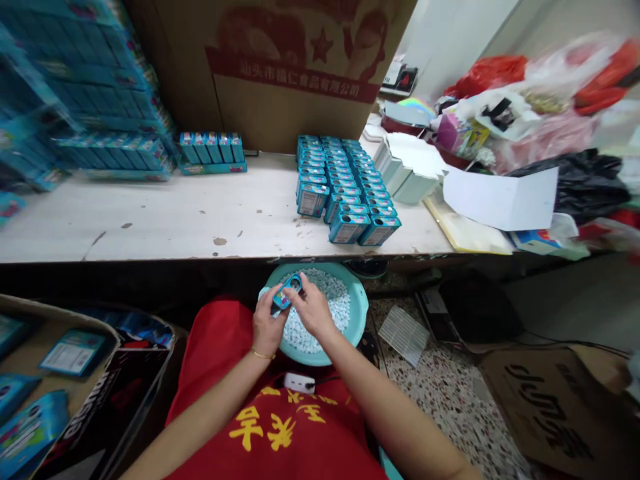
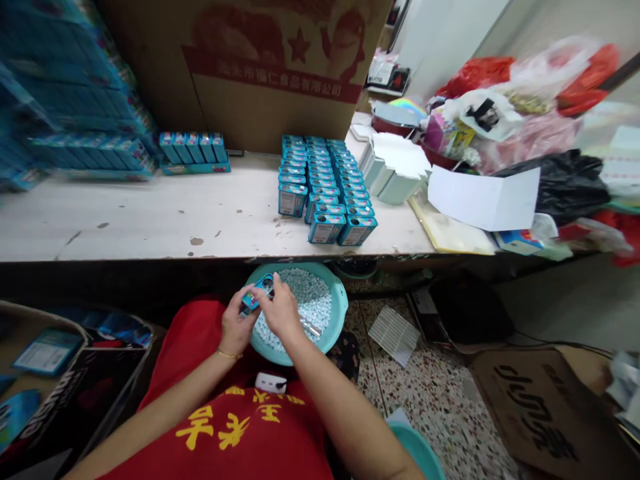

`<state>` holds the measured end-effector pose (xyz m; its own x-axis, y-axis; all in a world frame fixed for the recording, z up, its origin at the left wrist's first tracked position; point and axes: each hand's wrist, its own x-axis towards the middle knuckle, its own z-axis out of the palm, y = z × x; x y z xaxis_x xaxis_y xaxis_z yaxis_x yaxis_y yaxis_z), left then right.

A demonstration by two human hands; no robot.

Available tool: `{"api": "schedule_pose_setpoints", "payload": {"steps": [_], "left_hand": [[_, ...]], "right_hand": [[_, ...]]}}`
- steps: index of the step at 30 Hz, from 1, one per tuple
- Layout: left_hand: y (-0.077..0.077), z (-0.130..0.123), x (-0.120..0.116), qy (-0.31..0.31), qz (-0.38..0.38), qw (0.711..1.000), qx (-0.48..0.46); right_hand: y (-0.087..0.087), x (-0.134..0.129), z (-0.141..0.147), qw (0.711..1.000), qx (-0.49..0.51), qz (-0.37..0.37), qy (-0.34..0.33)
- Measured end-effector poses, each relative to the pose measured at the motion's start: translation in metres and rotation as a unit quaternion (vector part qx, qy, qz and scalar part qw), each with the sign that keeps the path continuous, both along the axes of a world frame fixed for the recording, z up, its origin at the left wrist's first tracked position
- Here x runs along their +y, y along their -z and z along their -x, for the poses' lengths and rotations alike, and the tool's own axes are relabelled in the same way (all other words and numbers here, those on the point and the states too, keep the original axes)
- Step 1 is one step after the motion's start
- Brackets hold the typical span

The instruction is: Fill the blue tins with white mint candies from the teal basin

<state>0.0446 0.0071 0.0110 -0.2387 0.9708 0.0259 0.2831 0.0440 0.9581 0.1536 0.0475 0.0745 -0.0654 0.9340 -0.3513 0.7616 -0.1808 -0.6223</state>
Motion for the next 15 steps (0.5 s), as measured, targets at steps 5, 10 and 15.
{"api": "schedule_pose_setpoints", "payload": {"steps": [5,10,15], "left_hand": [[-0.031,-0.002,0.016,0.022,-0.096,0.995,0.024],[-0.054,0.031,0.027,0.01,-0.05,0.996,-0.077],[-0.052,0.126,0.014,-0.091,-0.064,0.994,0.012]], "right_hand": [[-0.041,0.035,0.019,0.995,-0.034,-0.078,-0.056],[-0.07,0.117,0.002,0.955,-0.134,-0.156,-0.214],[-0.047,0.193,-0.013,0.891,-0.27,-0.203,-0.302]]}}
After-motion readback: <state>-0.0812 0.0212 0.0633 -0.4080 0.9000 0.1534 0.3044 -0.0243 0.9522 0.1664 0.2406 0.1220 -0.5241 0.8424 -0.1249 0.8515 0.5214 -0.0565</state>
